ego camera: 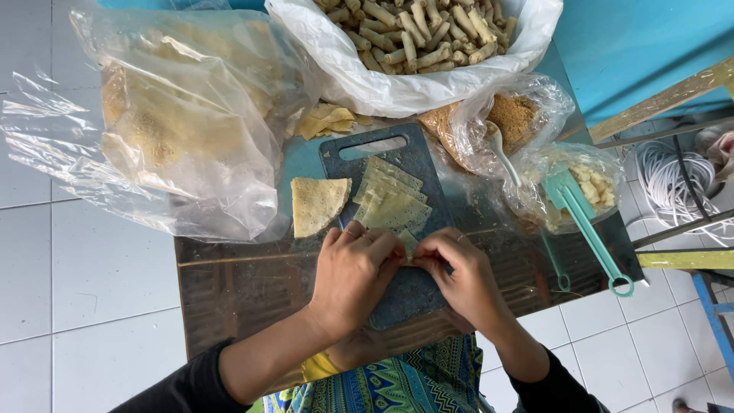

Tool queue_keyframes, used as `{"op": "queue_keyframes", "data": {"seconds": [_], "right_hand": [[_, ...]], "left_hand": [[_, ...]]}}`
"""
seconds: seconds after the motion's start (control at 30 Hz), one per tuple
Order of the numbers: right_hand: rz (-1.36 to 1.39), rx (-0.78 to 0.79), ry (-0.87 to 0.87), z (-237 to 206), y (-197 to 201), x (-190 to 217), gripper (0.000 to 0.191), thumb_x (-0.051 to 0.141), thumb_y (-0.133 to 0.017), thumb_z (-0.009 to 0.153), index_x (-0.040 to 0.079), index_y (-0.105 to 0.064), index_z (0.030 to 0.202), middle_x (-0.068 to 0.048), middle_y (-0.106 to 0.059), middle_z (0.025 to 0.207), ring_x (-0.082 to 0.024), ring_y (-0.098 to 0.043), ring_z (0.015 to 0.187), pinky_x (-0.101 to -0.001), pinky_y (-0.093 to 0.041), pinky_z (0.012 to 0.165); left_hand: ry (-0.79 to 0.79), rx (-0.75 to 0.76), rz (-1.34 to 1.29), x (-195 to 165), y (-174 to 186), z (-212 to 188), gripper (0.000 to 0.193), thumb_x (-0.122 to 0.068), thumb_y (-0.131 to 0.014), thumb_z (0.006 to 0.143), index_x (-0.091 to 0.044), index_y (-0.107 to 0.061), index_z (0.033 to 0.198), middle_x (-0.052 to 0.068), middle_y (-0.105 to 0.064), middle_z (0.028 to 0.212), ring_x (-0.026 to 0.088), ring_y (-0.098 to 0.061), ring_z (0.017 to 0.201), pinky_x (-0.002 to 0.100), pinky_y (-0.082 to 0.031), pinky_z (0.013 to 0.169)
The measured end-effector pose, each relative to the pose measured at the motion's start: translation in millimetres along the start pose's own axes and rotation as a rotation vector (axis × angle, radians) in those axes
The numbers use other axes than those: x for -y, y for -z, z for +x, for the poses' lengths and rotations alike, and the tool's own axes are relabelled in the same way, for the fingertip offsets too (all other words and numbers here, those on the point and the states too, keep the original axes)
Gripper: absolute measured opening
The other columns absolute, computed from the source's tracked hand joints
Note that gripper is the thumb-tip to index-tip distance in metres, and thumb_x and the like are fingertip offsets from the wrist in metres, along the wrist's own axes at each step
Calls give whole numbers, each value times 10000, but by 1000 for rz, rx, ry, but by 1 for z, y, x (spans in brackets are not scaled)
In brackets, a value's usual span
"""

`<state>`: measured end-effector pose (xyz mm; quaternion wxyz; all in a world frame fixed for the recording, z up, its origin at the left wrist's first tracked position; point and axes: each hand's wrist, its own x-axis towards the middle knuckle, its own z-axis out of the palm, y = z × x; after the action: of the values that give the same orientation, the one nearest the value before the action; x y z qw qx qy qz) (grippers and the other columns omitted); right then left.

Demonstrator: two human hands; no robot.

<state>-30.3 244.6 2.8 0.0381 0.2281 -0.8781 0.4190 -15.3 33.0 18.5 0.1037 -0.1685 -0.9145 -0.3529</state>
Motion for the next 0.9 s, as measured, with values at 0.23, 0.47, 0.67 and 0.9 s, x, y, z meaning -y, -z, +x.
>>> {"op": "queue_keyframes", "data": {"seconds": [0.23, 0.47, 0.67, 0.9], "right_hand": [[-231, -67, 176, -13, -12, 10, 232, -39, -743, 824, -22, -688, 1049, -131, -669, 1041, -308, -677, 956, -409, -552, 775], [-135, 53, 34, -11, 2, 9, 144, -22, -744, 849, 10, -692, 980, -107, -689, 966, -254, -714, 885, -371, -574, 724], [46, 94, -99, -2, 7, -5, 179, -1, -786, 828, -4, -663, 957, -104, -696, 907, -201, -738, 788, -330, -598, 665], [-263, -41, 271, -27, -2, 5, 240, -20, -767, 810, -10, -696, 1039, -119, -680, 1043, -264, -671, 996, -383, -568, 850]], "left_hand": [[-148, -89, 157, 2, -2, -7, 110, -259, -753, 839, -158, -715, 862, 10, -679, 919, 256, -586, 927, 403, -421, 778], [-92, -95, 76, -9, -3, -11, 110, -261, -746, 825, -166, -697, 802, -1, -653, 896, 257, -589, 917, 407, -417, 777], [-7, -47, 39, -13, -3, -10, 168, -230, -731, 857, -111, -647, 942, 27, -662, 889, 263, -585, 893, 405, -428, 793], [-242, -110, 219, -10, 1, -23, 82, -213, -705, 844, -150, -667, 881, 12, -665, 948, 239, -598, 975, 404, -410, 800]]}}
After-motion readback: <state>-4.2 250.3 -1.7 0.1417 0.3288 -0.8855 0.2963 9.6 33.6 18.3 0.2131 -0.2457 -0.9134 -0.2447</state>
